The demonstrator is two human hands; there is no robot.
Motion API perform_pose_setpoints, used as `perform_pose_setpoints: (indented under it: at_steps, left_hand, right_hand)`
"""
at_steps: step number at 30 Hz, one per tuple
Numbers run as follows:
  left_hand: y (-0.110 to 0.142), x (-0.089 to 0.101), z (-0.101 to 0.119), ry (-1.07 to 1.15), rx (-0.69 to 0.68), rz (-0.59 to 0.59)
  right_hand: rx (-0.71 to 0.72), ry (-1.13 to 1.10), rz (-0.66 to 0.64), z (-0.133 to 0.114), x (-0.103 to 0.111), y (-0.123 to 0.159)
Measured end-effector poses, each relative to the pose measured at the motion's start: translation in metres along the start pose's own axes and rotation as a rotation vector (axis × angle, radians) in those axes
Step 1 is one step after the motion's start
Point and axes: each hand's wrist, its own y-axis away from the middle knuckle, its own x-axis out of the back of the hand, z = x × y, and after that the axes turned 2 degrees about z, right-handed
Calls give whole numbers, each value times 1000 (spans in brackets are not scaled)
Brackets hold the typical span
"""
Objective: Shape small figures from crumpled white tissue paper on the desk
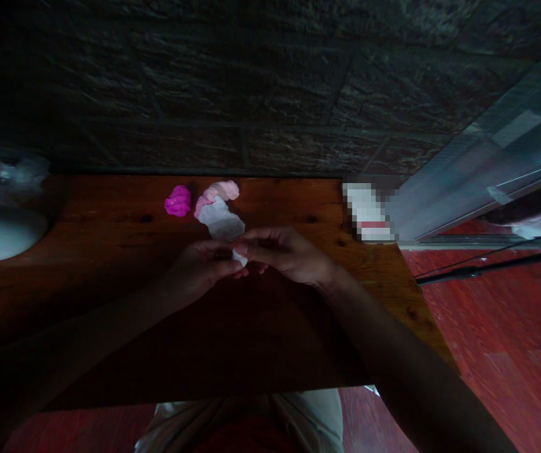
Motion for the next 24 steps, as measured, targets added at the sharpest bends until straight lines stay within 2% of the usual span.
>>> perform_pose_setpoints:
  at_steps: [5,12,17,24]
  left_hand:
    - [1,-1,2,-29,15,42]
    - [1,1,4,17,-19,1]
    - [0,2,5,45,12,19]
    - [1,0,6,85,19,4]
  right_hand:
    - [14,30,37,-2,0,1]
    - [75,21,167,-4,5,4]
    - [99,119,156,-5,5,4]
    - [103,119,177,-5,1,3]
